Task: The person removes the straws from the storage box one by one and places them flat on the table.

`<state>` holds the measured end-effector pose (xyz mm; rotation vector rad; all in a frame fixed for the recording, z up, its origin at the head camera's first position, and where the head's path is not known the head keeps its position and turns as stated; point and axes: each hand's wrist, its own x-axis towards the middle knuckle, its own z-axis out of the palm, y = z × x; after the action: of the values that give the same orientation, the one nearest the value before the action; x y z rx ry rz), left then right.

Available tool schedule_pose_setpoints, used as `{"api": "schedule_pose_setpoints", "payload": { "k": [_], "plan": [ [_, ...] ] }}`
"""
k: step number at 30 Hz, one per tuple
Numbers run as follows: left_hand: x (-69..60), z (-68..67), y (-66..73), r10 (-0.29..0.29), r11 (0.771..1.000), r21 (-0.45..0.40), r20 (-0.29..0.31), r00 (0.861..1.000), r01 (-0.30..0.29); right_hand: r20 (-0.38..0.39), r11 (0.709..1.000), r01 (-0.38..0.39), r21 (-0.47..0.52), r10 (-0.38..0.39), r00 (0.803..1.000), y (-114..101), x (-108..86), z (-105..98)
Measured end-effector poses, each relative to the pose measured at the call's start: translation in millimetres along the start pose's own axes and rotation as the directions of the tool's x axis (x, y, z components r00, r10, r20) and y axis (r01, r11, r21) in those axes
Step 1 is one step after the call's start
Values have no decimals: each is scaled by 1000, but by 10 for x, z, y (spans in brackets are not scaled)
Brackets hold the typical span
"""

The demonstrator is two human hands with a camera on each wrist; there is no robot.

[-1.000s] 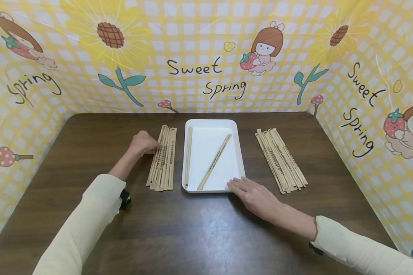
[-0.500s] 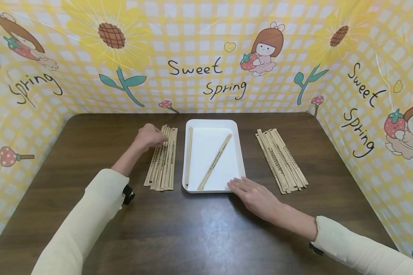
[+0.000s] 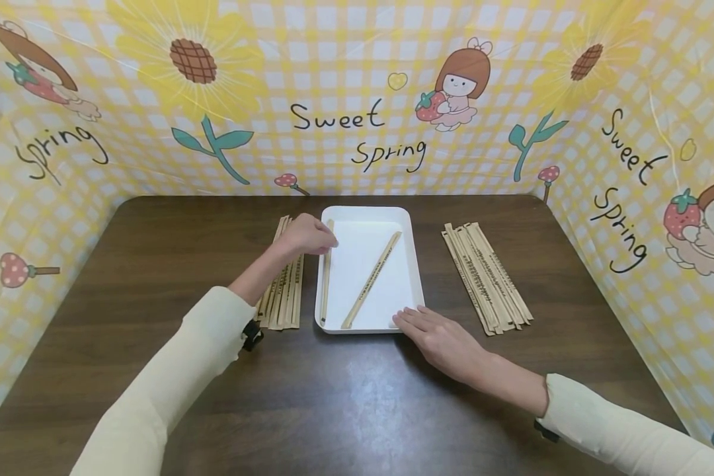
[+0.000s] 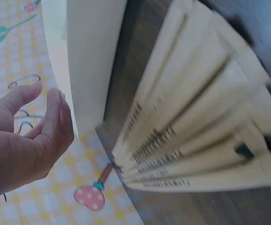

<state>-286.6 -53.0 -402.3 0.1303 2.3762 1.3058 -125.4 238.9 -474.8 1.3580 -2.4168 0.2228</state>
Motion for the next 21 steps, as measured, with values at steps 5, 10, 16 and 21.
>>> {"api": "schedule_pose_setpoints", "payload": {
  "k": [5, 10, 16, 21],
  "plan": [
    [55, 189, 64, -6, 1000, 14, 31, 1000, 6, -8, 1000, 3, 0, -3, 1000, -1, 2, 2],
    [102, 378, 106, -20, 998, 53, 34, 999, 18, -9, 1000, 3, -4, -3, 1000, 1, -4, 3],
    [142, 567, 135, -41, 992, 121, 31, 999, 37, -9, 1000, -1, -3, 1, 1000, -1, -4, 6],
    [148, 700, 154, -35, 983, 183, 28, 999, 30, -13, 1000, -1, -1, 1, 1000, -2, -1, 7]
  ]
}}
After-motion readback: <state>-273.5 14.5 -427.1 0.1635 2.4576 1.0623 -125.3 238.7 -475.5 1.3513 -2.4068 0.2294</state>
